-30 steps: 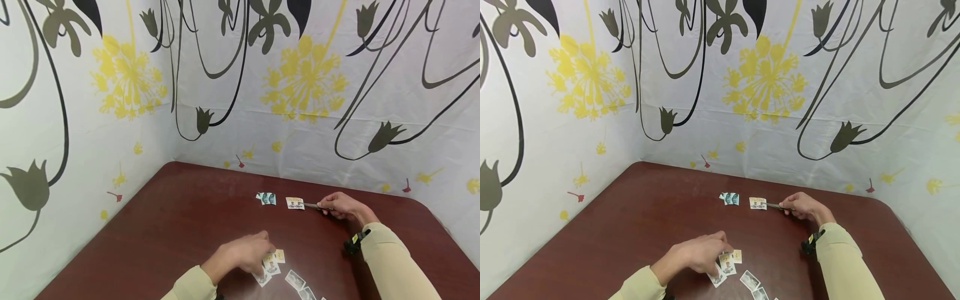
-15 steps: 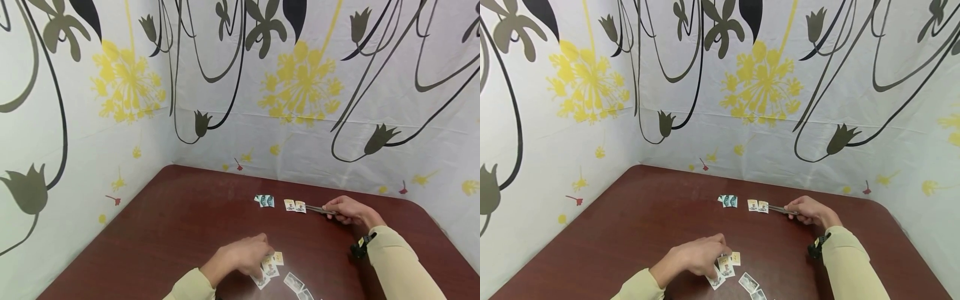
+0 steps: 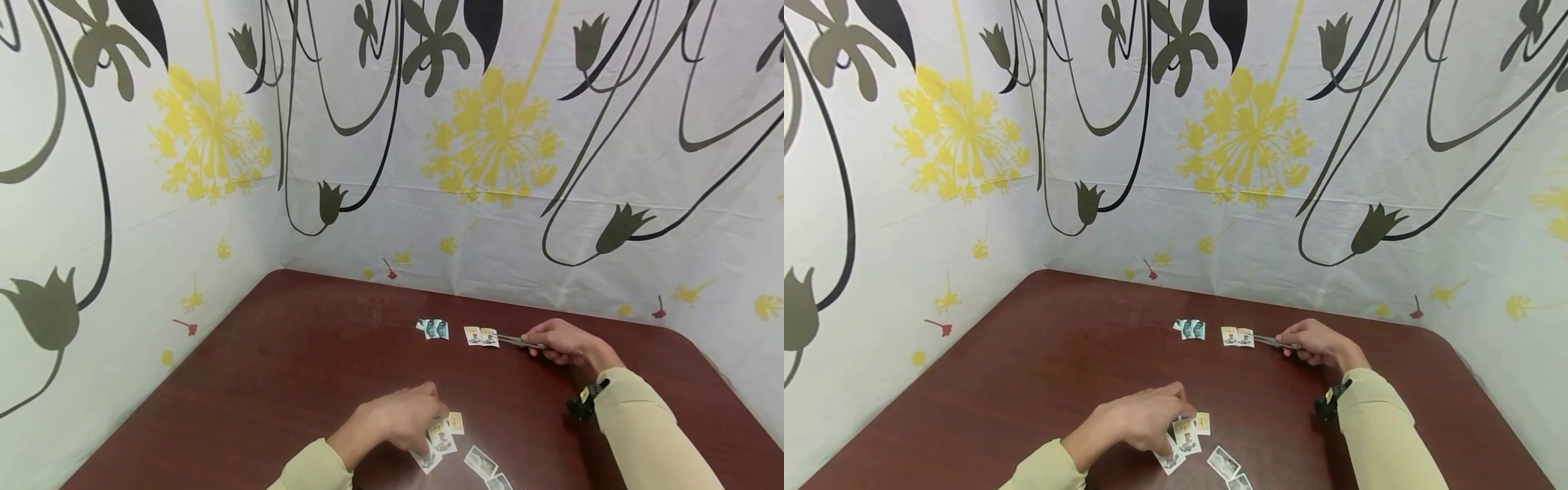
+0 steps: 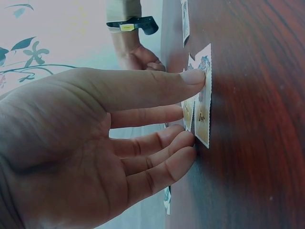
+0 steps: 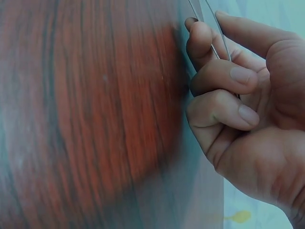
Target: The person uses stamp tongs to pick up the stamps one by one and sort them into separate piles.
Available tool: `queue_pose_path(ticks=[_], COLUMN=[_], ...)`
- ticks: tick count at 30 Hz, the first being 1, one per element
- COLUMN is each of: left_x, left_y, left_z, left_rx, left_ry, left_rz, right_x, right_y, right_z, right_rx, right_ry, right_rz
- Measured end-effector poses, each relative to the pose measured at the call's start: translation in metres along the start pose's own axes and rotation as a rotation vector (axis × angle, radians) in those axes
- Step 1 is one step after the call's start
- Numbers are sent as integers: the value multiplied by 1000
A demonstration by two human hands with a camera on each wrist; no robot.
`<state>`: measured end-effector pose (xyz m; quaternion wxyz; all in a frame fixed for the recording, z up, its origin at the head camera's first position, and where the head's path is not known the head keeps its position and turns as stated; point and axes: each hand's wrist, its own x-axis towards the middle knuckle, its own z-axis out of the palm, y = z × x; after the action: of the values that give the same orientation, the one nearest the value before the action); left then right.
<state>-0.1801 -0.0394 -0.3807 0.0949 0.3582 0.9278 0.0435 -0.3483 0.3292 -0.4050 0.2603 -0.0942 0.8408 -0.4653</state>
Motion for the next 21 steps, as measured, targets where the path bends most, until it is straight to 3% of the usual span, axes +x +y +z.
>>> queue_pose_path(ticks=[14,21], left_x=[1,2], left_y=[1,0], left_z=[0,0], left_rx=[-65,-74], left_ry=[-14,2], left_rz=[-24,-20], right_x=[-31,-47], right_y=[14,15], right_z=[-7,1], right_rx=[6,-7], right_ry=[-1,-31], right_rz=[14,-37])
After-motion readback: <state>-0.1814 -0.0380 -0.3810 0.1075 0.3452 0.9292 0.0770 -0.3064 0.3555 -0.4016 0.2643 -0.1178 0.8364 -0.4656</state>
